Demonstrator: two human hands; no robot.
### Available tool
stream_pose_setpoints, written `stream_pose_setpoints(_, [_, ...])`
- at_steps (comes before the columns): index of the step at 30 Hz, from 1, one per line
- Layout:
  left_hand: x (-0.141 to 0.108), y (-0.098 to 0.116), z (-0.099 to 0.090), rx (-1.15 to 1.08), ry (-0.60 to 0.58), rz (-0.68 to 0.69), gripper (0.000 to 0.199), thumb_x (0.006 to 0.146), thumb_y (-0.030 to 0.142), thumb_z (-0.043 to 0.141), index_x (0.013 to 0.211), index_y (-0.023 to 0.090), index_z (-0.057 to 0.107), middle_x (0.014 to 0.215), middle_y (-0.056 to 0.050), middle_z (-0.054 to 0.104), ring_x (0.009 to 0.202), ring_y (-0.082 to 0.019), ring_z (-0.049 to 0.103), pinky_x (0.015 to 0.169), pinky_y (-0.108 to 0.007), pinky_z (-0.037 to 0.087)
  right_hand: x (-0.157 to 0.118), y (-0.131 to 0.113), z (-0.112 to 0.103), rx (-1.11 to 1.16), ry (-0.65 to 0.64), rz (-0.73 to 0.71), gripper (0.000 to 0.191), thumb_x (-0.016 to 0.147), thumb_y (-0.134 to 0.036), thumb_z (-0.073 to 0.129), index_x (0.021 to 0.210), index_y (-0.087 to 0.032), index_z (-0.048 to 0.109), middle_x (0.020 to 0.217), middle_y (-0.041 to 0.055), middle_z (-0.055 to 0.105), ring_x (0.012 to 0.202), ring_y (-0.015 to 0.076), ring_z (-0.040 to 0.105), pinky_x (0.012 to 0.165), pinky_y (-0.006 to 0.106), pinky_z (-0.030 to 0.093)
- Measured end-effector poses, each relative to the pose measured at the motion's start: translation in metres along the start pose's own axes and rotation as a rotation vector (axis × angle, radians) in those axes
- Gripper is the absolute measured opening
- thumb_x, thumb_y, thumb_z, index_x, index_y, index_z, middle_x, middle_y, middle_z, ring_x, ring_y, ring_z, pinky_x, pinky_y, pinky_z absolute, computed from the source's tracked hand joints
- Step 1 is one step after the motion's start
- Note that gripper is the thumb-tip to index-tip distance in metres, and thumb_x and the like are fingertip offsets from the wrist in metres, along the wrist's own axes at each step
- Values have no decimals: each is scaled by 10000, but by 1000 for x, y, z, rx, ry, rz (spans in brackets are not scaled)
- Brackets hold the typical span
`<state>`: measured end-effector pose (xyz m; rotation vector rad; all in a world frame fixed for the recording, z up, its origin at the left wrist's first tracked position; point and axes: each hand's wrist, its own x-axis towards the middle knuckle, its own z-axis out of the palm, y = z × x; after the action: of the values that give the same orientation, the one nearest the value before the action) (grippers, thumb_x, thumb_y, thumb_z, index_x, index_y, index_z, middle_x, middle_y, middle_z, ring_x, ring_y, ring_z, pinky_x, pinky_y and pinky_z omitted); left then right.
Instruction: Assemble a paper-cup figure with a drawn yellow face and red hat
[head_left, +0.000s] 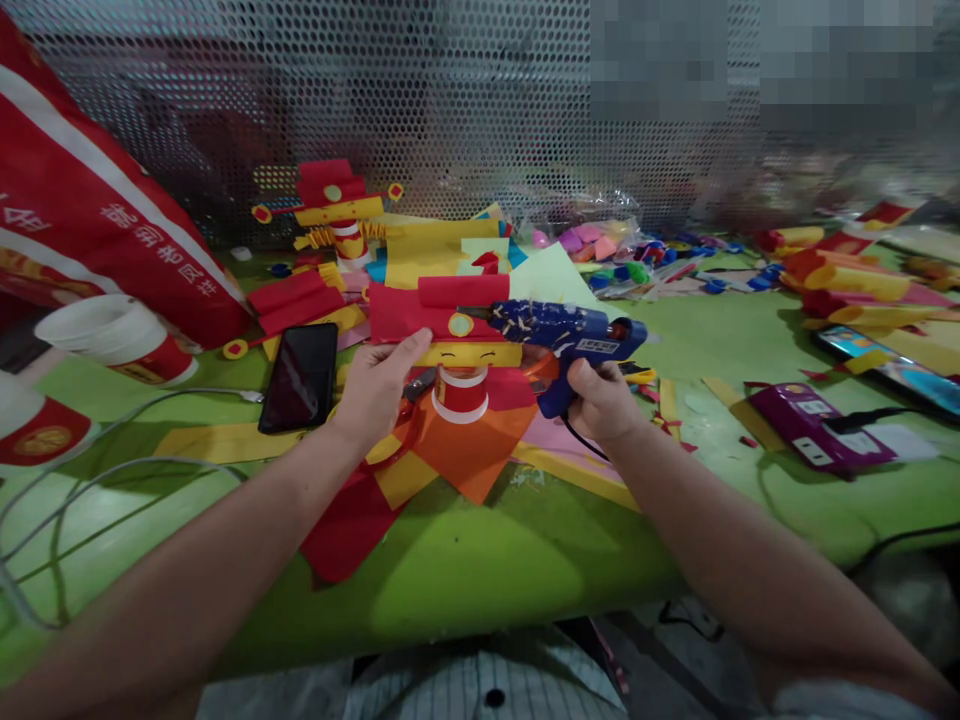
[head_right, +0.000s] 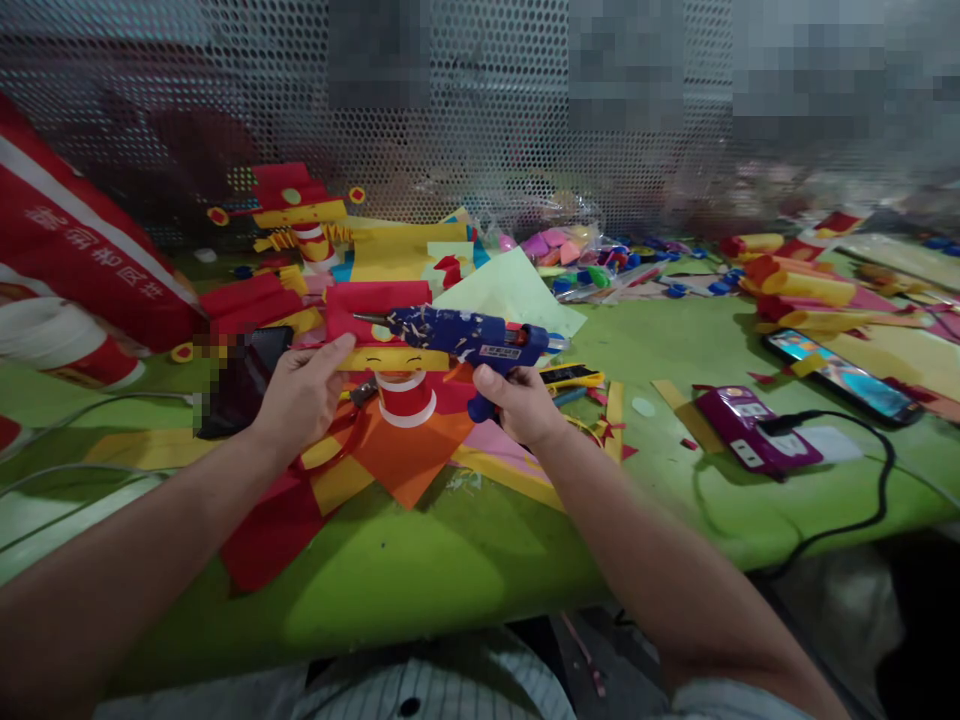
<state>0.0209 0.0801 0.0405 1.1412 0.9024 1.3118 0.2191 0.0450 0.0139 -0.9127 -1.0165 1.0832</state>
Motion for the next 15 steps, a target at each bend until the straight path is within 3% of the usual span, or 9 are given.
stream_pose_setpoints(4, [-2, -1, -1, 54, -7, -16, 371, 608, 360, 746, 400, 177, 500, 404, 50, 432, 432, -77, 439, 439, -223, 363, -1, 0, 2, -3, 9, 79, 514, 387, -623, 772, 692, -243, 606, 493, -46, 564, 411, 132, 532, 339, 250, 438])
stream_pose_setpoints(9, [0, -14, -9, 175, 37, 16, 412, 603, 379, 738, 389, 162, 463, 400, 66, 329, 408, -45, 278, 404, -215, 236, -1, 6, 5, -4, 30, 140, 583, 354, -602, 792, 801, -262, 635, 569, -39, 596, 500, 139, 557, 396, 253, 458])
stream_pose_setpoints(12, [-1, -17, -12, 223, 6, 33, 419, 611, 436, 717, 405, 161, 479, 418, 57, 338, 429, -56, 281, 416, -222, 245, -2, 10, 4, -7, 32, 150, 558, 367, -614, 782, 788, -277, 637, 524, -53, 558, 490, 140, 548, 412, 264, 469])
stream_pose_setpoints(15, [-3, -15, -12, 264, -23, 113, 441, 634, 490, 683, 411, 163, 489, 422, 50, 353, 440, -69, 307, 432, -228, 277, -2, 14, 2, -27, 17, 100, 508, 423, -624, 760, 779, -283, 638, 548, -42, 579, 603, 174, 609, 552, 311, 532])
